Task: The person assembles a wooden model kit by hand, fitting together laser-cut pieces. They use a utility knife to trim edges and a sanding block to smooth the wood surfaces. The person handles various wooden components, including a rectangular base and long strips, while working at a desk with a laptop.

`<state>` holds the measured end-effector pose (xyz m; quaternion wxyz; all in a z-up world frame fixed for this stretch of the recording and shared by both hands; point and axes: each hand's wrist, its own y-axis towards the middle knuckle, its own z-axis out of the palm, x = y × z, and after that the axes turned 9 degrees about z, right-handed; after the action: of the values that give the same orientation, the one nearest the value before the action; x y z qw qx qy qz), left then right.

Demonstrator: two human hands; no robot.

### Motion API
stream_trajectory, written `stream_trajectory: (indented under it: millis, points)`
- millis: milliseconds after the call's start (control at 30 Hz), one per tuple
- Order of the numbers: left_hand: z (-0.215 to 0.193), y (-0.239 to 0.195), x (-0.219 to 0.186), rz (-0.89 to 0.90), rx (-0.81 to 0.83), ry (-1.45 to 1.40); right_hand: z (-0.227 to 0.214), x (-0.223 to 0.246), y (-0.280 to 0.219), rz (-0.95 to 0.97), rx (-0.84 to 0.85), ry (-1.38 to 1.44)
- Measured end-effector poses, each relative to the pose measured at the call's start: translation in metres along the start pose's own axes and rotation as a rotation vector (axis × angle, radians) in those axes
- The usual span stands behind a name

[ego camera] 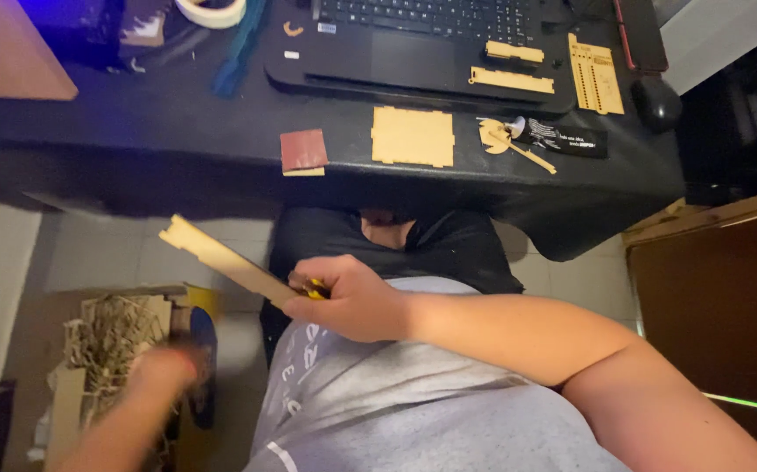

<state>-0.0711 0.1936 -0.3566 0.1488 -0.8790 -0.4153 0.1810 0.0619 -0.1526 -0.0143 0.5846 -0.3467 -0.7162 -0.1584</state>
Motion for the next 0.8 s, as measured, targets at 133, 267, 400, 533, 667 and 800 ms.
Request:
stream_trajectory:
  millis: [133, 267, 400, 533, 667, 800]
  points:
    - [0.053, -0.03, -0.012, -0.644, 0.944, -0.111, -0.009, 0.0, 0.006, 0.02, 0.003, -0.081]
    - [-0.099, -0.017, -0.056, -0.789, 0.318, -0.572, 0.004, -0.012, 0.011, 0.057, -0.028, -0.025]
    - [-0.175, -0.006, -0.066, -0.901, -0.371, -0.587, 0.005, -0.013, 0.011, 0.03, 0.006, -0.009]
    - [-0.299, 0.014, -0.107, -0.62, -1.282, -0.847, 0.006, -0.014, 0.012, 0.031, 0.012, -0.033]
    - [-0.298, 0.059, -0.1, -0.557, -1.468, -0.414, 0.005, -0.026, 0.009, 0.038, -0.014, -0.142]
    - [-0.353, 0.061, -0.132, -0.378, -1.824, -1.482, -0.006, -0.034, 0.007, -0.043, 0.055, 0.047]
